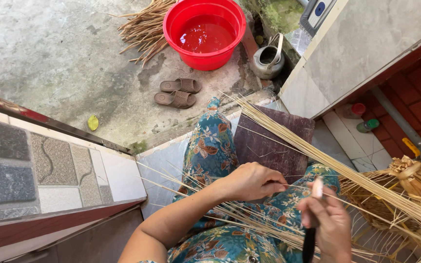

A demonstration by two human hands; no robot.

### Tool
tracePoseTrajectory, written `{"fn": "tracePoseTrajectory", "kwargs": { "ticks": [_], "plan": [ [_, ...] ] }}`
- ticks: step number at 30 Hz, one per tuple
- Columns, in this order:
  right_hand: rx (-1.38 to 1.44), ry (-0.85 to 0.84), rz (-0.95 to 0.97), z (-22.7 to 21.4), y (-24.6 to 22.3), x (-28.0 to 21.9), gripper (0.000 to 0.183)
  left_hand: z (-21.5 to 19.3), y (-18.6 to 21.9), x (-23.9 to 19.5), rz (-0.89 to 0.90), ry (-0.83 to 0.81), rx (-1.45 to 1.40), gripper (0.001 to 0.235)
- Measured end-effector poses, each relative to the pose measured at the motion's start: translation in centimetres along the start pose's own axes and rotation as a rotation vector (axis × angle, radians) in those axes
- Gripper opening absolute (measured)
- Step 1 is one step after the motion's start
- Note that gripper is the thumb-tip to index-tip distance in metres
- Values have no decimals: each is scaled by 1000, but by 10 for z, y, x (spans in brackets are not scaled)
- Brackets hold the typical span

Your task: The person sits on the floor and uses a small knife to split thin bamboo strips into finer strands. They hold each strip with the left hand and draw the knife along its length with the right hand, repeating the process for multiple strips.

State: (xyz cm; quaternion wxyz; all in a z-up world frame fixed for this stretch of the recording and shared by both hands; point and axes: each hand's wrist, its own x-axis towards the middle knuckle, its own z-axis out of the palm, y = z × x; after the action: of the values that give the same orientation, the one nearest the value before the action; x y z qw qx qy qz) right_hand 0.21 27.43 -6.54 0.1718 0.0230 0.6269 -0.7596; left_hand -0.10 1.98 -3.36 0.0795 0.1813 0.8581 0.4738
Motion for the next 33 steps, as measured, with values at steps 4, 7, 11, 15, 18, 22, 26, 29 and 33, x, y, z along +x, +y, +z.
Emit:
{"fn": "tracePoseTrajectory", "kwargs": {
  "ticks": [4,7,11,15,18,22,26,29,33],
  "plan": [
    [36,119,-33,-21,-6,0,40,-9,-11,-14,-73,0,-19,23],
    [-8,122,2,-17,-3,0,43,-8,-10,-17,-85,-28,-22,23],
    [-113,28,103,12,9,1,43,-3,1,-13,-53,17,-47,22],
    [-33,14,80,15,7,1,34,-9,8,-16,-101,-3,-42,20],
    [46,74,55,-3,7,5,32,-18,7,-22,-55,-13,-81,18],
    [121,147,0,-40,12,5,32,-23,5,-29,-294,-139,-66,19],
    [178,284,-132,-87,4,-1,28,-34,0,-35,-309,-171,-71,20],
    [214,480,-285,-119,-13,-10,31,-43,-6,-41,-386,-169,-49,20],
    [203,569,-293,-122,-31,-25,50,-41,-7,-39,-440,-58,-151,18]
  ]
}}
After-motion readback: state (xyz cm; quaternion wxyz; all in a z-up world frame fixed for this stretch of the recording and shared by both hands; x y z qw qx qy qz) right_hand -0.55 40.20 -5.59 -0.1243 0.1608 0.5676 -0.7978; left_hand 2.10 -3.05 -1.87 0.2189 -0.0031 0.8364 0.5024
